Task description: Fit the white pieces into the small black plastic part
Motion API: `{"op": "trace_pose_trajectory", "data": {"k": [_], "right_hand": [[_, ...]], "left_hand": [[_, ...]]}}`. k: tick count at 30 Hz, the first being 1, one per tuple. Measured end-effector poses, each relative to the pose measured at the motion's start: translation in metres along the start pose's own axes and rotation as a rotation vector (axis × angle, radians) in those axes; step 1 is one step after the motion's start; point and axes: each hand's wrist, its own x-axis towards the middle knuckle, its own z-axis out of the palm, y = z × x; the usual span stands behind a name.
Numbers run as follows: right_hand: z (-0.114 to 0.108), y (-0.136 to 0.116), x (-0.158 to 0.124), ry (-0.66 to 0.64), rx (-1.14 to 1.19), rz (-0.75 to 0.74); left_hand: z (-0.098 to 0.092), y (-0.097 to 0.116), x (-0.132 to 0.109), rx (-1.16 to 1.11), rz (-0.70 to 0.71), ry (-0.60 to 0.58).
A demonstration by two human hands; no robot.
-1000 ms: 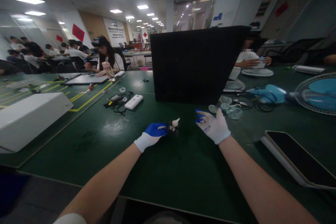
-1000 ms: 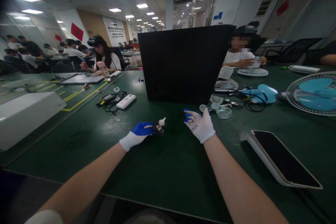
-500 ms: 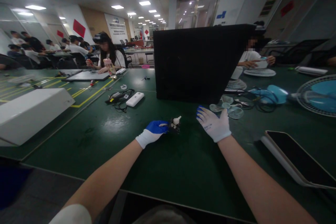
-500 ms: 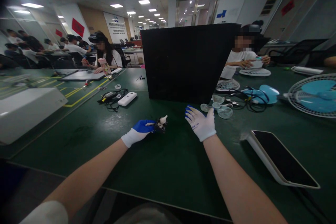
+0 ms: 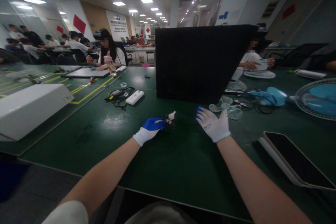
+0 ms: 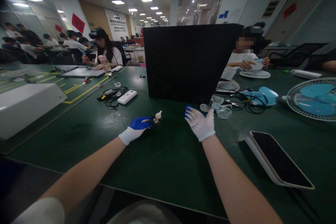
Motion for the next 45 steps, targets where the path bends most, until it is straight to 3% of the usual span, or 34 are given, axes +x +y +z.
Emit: {"op": "trace_pose_trajectory", "data": {"k": [4,8,11,15,25,31,35,39,45], "right_hand": [[0.001,0.000,-0.002,0.013,-0.022,0.000],[0.002,0.000,-0.003,0.004,-0.027,-0.001],[0.001,0.000,-0.004,-0.014,-0.027,0.003],[0.000,-0.001,-0.004,-0.033,-0.029,0.019],[-0.001,-0.002,0.002,-0.020,-0.043,0.027],[-0.002,-0.001,0.003,0.006,-0.055,0.030],[-0.003,-0.002,0.003,-0.015,-0.049,0.034],[-0.005,-0.001,0.007,-0.017,-0.050,0.038],[-0.004,0.001,0.009,-0.028,-0.063,0.038]], "left_hand": [[-0.037,-0.015,-0.008,0.055,0.005,0.128],[-0.103,-0.026,-0.032,0.157,-0.046,0.349],[-0.149,-0.030,-0.056,0.141,-0.166,0.530],[-0.183,-0.033,-0.074,0.144,-0.244,0.700],[-0.197,-0.057,-0.065,0.221,-0.181,0.551],[-0.196,-0.053,-0.067,0.164,-0.216,0.510],[-0.198,-0.046,-0.070,0.480,-0.230,0.469],[-0.199,-0.034,-0.074,0.886,-0.074,0.439],[-0.198,-0.019,-0.079,1.044,-0.034,0.555]]}}
